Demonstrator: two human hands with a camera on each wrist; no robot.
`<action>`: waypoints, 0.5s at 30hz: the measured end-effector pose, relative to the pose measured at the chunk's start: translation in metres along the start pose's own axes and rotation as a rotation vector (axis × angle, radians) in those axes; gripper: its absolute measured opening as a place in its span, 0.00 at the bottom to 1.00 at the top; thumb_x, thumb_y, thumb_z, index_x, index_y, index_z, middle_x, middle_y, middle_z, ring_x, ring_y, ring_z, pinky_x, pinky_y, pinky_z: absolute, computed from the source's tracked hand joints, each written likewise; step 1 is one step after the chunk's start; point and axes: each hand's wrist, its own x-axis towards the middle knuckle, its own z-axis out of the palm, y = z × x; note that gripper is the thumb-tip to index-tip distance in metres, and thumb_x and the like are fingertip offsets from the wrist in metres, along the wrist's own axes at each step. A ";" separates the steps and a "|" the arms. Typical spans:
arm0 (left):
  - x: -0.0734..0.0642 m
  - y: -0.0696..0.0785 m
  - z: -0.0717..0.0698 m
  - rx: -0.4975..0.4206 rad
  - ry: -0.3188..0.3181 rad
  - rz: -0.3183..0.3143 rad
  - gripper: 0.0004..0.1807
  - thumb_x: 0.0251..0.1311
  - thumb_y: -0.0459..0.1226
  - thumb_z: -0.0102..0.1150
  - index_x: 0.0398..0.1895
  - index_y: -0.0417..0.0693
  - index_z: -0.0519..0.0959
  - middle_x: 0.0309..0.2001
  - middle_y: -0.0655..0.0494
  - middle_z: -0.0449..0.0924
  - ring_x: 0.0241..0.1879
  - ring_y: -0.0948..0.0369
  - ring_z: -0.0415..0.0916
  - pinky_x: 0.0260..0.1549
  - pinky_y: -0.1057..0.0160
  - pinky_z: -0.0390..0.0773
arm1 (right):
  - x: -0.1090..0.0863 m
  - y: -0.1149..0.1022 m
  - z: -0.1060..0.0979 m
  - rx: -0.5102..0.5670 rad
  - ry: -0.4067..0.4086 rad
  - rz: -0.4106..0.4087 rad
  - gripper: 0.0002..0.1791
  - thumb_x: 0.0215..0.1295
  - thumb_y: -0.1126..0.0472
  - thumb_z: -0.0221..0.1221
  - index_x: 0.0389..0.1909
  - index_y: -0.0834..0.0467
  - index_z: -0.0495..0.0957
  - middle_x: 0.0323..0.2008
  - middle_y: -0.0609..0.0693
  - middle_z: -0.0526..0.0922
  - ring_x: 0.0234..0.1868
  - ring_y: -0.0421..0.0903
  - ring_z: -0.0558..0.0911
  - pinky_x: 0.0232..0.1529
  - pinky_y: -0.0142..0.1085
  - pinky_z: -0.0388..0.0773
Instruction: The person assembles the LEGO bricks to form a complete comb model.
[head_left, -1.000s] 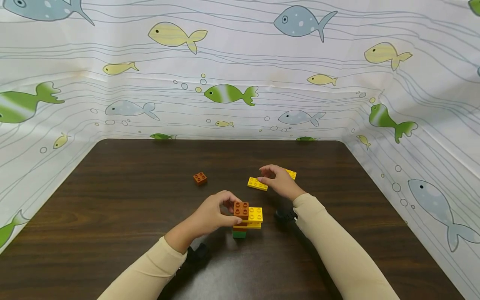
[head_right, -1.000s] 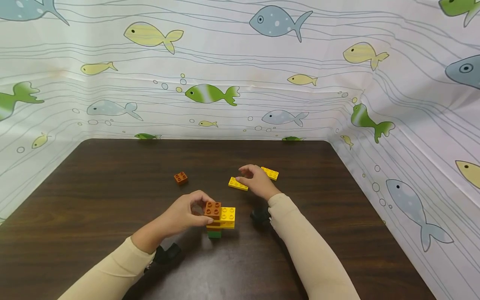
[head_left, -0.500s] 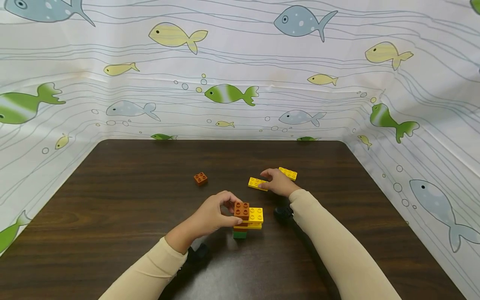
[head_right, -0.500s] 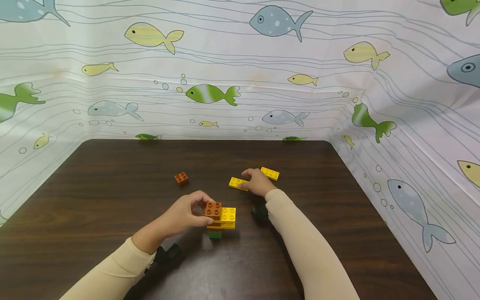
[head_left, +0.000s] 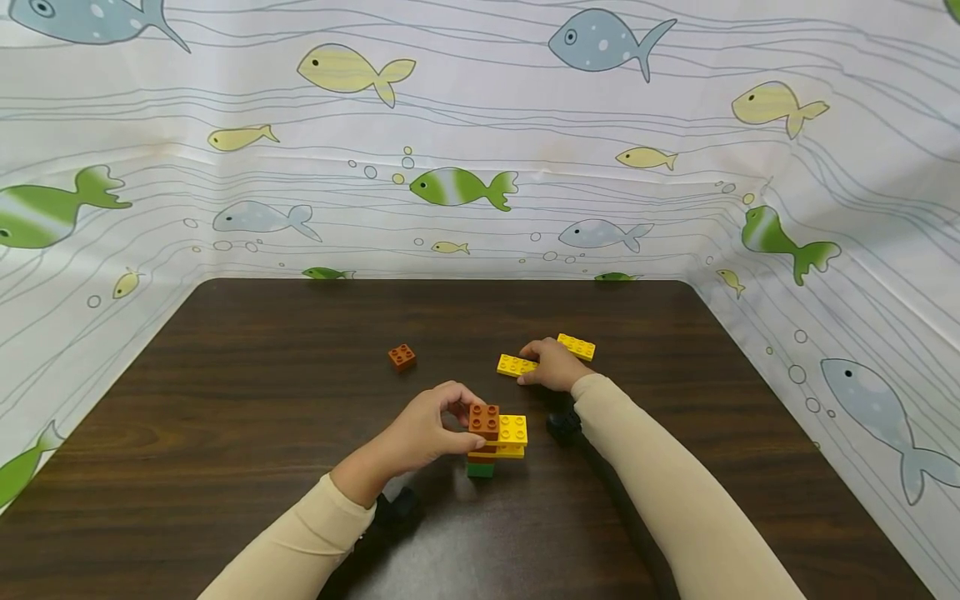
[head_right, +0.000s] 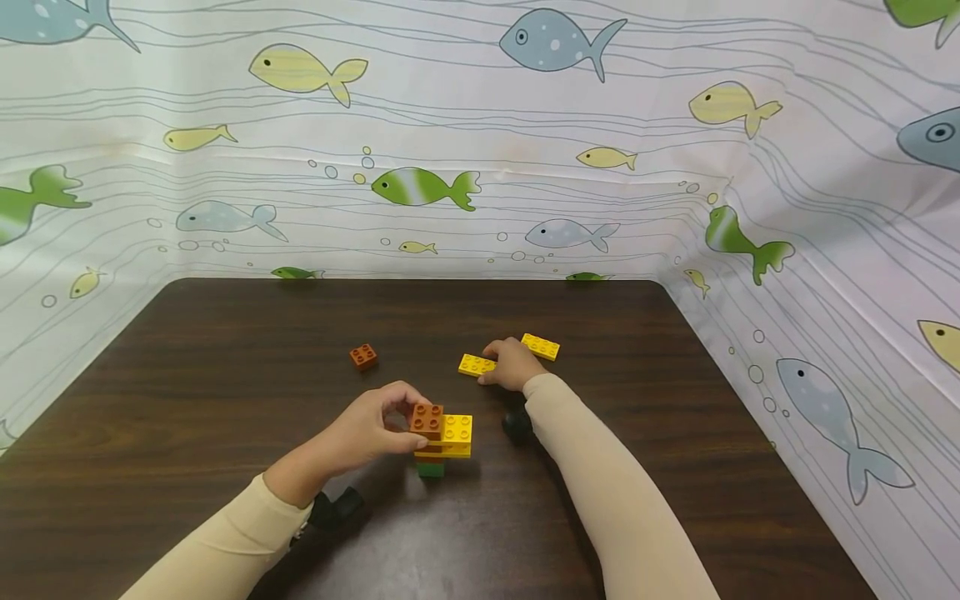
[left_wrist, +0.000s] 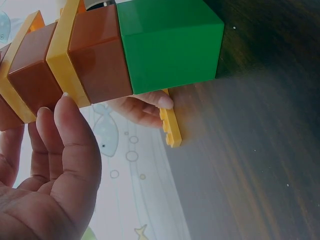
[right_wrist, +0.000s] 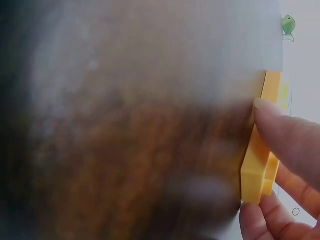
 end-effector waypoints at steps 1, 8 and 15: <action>0.000 0.000 0.000 -0.001 -0.001 -0.001 0.16 0.54 0.32 0.68 0.46 0.40 0.77 0.41 0.52 0.73 0.41 0.51 0.71 0.36 0.66 0.77 | 0.001 -0.001 0.000 -0.017 -0.001 -0.001 0.27 0.59 0.59 0.67 0.58 0.63 0.75 0.55 0.59 0.76 0.57 0.55 0.74 0.60 0.47 0.69; 0.000 0.001 0.000 0.002 -0.003 -0.005 0.16 0.54 0.32 0.68 0.46 0.40 0.77 0.41 0.52 0.73 0.41 0.50 0.71 0.36 0.66 0.76 | 0.002 -0.005 -0.002 -0.049 -0.030 0.015 0.24 0.61 0.60 0.65 0.57 0.64 0.75 0.55 0.59 0.77 0.57 0.55 0.75 0.61 0.47 0.69; 0.000 0.001 0.000 0.014 -0.001 -0.002 0.16 0.54 0.32 0.68 0.46 0.41 0.77 0.41 0.52 0.73 0.42 0.49 0.72 0.37 0.65 0.76 | -0.002 -0.007 -0.003 -0.008 -0.026 0.004 0.25 0.62 0.59 0.65 0.58 0.64 0.74 0.55 0.59 0.77 0.57 0.55 0.75 0.60 0.48 0.69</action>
